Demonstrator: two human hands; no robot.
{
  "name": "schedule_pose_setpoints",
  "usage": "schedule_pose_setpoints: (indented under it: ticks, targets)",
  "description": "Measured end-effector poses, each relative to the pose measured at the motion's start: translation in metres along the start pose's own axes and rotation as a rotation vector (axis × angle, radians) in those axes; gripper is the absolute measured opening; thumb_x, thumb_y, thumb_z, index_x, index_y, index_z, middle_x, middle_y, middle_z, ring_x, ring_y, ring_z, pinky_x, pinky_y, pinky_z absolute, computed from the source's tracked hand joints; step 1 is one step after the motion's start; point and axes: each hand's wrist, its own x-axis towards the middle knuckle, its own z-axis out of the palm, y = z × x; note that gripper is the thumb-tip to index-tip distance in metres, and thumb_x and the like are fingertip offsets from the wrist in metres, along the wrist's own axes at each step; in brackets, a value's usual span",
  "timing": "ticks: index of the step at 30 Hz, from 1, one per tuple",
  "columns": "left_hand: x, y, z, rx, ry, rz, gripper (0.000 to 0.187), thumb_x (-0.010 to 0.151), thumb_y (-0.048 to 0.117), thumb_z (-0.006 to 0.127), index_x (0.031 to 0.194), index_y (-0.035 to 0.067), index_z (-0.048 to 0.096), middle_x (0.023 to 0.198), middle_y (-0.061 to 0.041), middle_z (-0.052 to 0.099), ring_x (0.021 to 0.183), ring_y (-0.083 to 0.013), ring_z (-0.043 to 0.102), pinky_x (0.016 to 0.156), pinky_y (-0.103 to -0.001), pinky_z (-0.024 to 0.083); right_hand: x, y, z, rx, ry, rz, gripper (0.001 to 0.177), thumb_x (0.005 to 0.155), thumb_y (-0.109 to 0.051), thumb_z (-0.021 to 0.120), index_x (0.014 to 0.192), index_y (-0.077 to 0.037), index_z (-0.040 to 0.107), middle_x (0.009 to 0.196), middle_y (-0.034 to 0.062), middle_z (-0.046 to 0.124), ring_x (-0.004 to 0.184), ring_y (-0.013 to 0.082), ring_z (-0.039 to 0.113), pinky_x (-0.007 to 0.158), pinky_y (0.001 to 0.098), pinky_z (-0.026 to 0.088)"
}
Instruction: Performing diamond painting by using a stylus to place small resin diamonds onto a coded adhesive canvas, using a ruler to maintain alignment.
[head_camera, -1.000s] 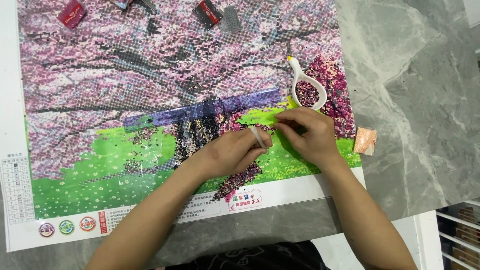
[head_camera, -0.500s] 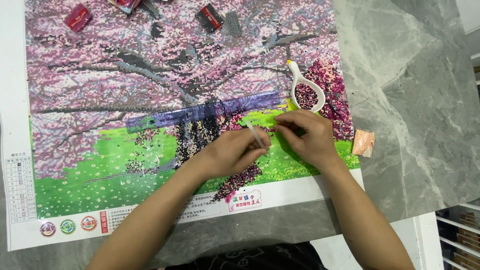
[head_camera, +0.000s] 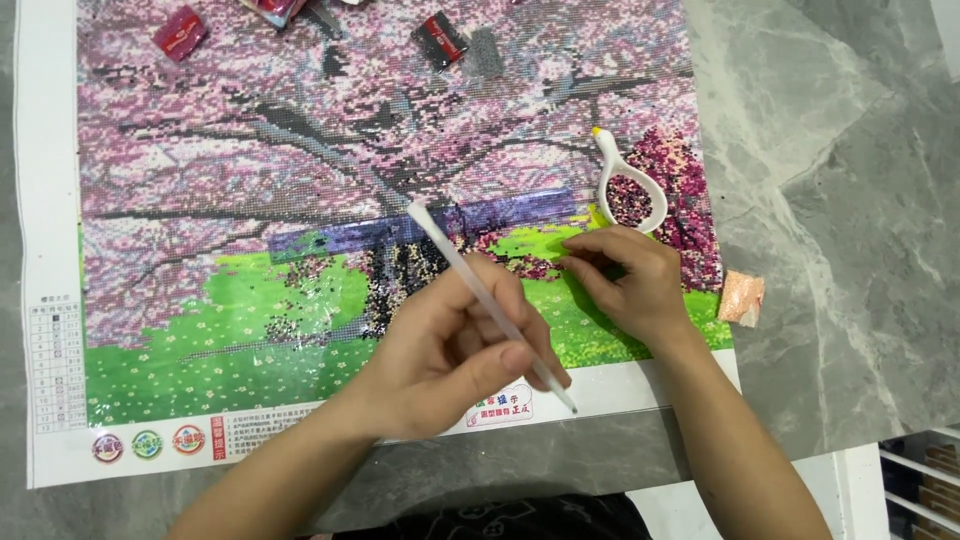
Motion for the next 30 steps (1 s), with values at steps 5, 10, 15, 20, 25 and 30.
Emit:
schedule_pose_setpoints:
  ticks: [5,10,15,20,25,30]
  targets:
    - [-0.019,0.019,0.004,0.015,0.094,-0.004,0.015,0.099,0.008,0.054,0.107,0.005,0.042,0.094,-0.02,0.063,0.089,-0.0308,0.07,0.077,-0.033,0.06,0.0,-0.001,0.001,-0.034,0.006,-0.006,0.014,0.083,-0.004,0.081,0.094,-0.002,0.073,0.09,0.0113,0.073,0.079,0.02,0.069,0.072,0.0294,0.056]
    - [-0.037,0.017,-0.02,0.276,0.158,0.191,0.015,0.098,0.003,0.053,0.107,0.005,0.043,0.094,-0.016,0.063,0.087,-0.0261,0.07,0.076,-0.031,0.06,-0.001,-0.001,0.003,-0.06,0.001,-0.015,0.012,0.085,-0.002,0.08,0.094,-0.001,0.074,0.091,0.0129,0.073,0.08,0.0208,0.07,0.073,0.0298,0.057]
    - [-0.066,0.011,-0.051,0.829,0.323,0.265,0.013,0.095,0.006,0.054,0.104,0.001,0.046,0.093,-0.017,0.066,0.081,-0.0215,0.074,0.062,-0.022,0.061,0.001,-0.004,0.004,-0.098,0.018,-0.063,0.009,0.087,0.002,0.079,0.093,0.001,0.073,0.09,0.0123,0.072,0.08,0.0209,0.068,0.075,0.0299,0.056]
    - [-0.094,-0.024,-0.088,1.088,0.501,0.292,0.015,0.086,0.008,0.067,0.094,0.002,0.056,0.083,-0.008,0.073,0.062,-0.0195,0.072,0.055,-0.027,0.058,0.001,-0.003,0.013,-0.1,0.084,0.002,0.015,0.083,0.006,0.081,0.093,-0.004,0.077,0.081,0.0083,0.071,0.071,0.0265,0.068,0.067,0.0337,0.056]
    - [-0.107,-0.064,-0.105,1.235,0.519,0.33,0.011,0.088,0.013,0.066,0.093,0.006,0.06,0.082,-0.003,0.073,0.063,-0.0179,0.071,0.057,-0.025,0.056,-0.001,0.003,0.022,-0.231,0.107,-0.094,0.016,0.083,0.008,0.081,0.09,-0.006,0.078,0.081,0.0047,0.07,0.071,0.0234,0.068,0.066,0.0318,0.057]
    - [-0.108,-0.08,-0.104,1.274,0.528,0.339,0.006,0.086,0.008,0.068,0.091,0.007,0.064,0.081,-0.005,0.072,0.067,-0.0234,0.071,0.06,-0.028,0.057,-0.006,0.009,0.027,-0.32,0.103,-0.192,0.013,0.086,0.005,0.078,0.091,-0.007,0.078,0.082,0.0064,0.067,0.075,0.0264,0.067,0.069,0.0352,0.057]
